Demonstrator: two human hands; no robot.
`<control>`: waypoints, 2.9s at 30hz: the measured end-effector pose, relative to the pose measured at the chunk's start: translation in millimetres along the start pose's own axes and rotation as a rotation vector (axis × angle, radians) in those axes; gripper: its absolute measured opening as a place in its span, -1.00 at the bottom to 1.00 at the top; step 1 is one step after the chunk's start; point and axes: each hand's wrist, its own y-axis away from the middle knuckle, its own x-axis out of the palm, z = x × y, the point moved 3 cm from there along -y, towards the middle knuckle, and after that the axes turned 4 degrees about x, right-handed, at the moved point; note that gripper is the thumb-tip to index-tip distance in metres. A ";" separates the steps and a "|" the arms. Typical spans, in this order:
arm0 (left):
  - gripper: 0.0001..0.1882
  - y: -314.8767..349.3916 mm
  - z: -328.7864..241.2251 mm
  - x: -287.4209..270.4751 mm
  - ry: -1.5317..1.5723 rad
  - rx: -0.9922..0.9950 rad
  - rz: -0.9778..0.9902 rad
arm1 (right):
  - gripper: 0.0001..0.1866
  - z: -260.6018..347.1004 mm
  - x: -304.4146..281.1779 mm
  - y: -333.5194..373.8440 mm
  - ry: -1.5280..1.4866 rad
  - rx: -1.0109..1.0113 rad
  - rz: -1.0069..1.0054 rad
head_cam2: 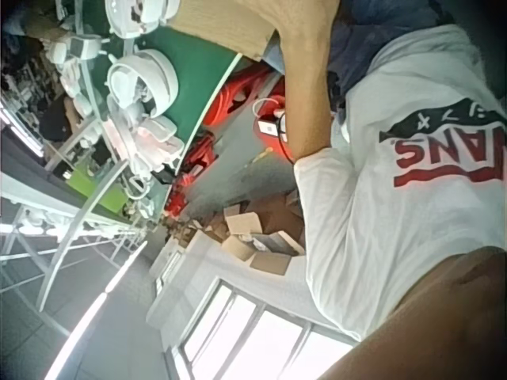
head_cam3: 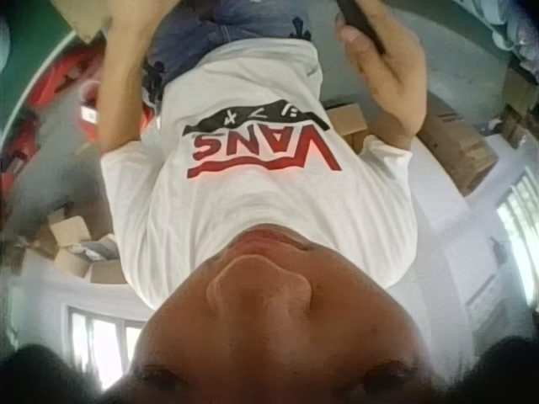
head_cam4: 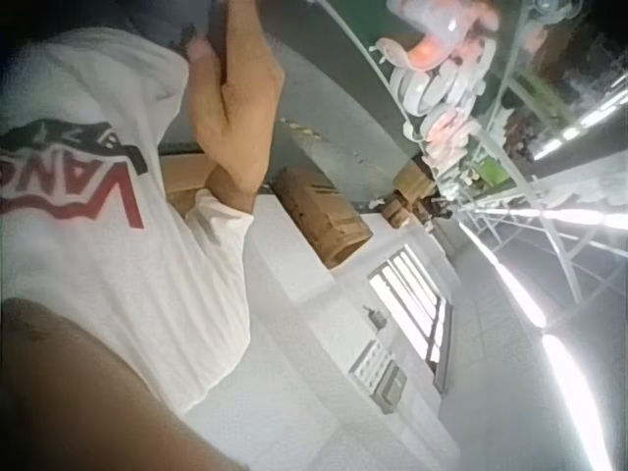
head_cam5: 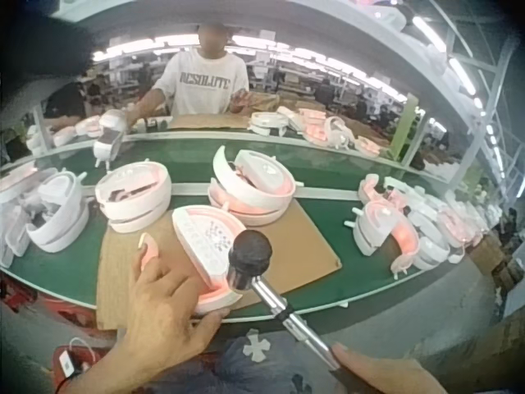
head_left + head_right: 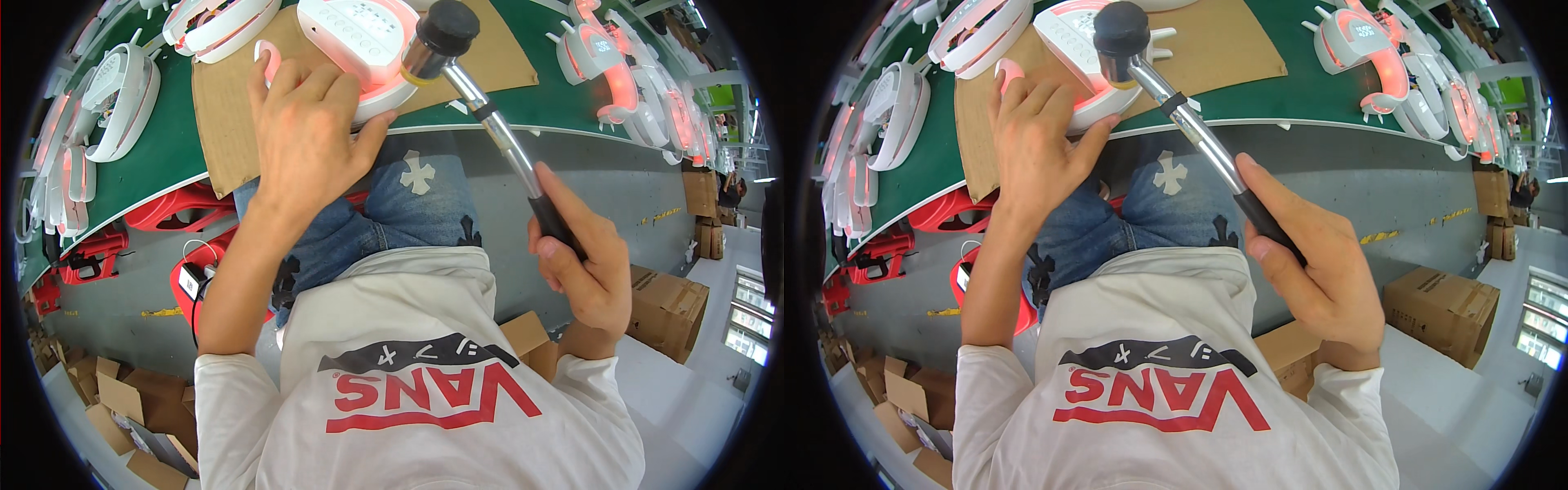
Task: The person assembles electronic devices by fitting plastic casing components together by hand and tapping the pieces into place using a small mallet.
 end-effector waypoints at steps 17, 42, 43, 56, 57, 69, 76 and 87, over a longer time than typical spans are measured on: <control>-0.57 9.9 12.3 -3.5 -0.066 -0.095 0.059 | -0.36 -0.7 5.3 -10.3 -0.009 -0.010 0.075; -0.56 4.4 20.2 -1.2 0.049 0.002 -0.027 | -0.37 7.7 0.8 -16.1 0.204 -0.086 0.197; -0.56 3.1 20.8 -3.2 0.046 0.011 -0.032 | -0.37 9.4 1.7 -16.8 0.203 -0.093 0.190; -0.55 -23.1 29.0 -63.6 0.373 -0.176 0.116 | -0.29 -8.6 19.1 -57.3 -0.011 -0.424 -0.187; -0.52 -26.4 28.4 -68.9 0.544 -0.309 0.123 | -0.27 -6.6 22.9 -62.3 -0.014 -0.452 -0.242; -0.45 -27.0 1.0 -77.2 0.646 -0.144 -0.049 | -0.14 25.7 72.0 -92.2 -0.731 -0.412 -0.251; -0.48 -9.4 -28.1 -58.2 0.348 -0.044 -0.195 | -0.16 30.3 66.1 -101.0 -0.845 -0.332 -0.133; -0.58 2.0 -29.7 -72.9 0.155 0.004 -0.128 | -0.24 16.9 66.4 -94.3 -0.910 -0.303 0.012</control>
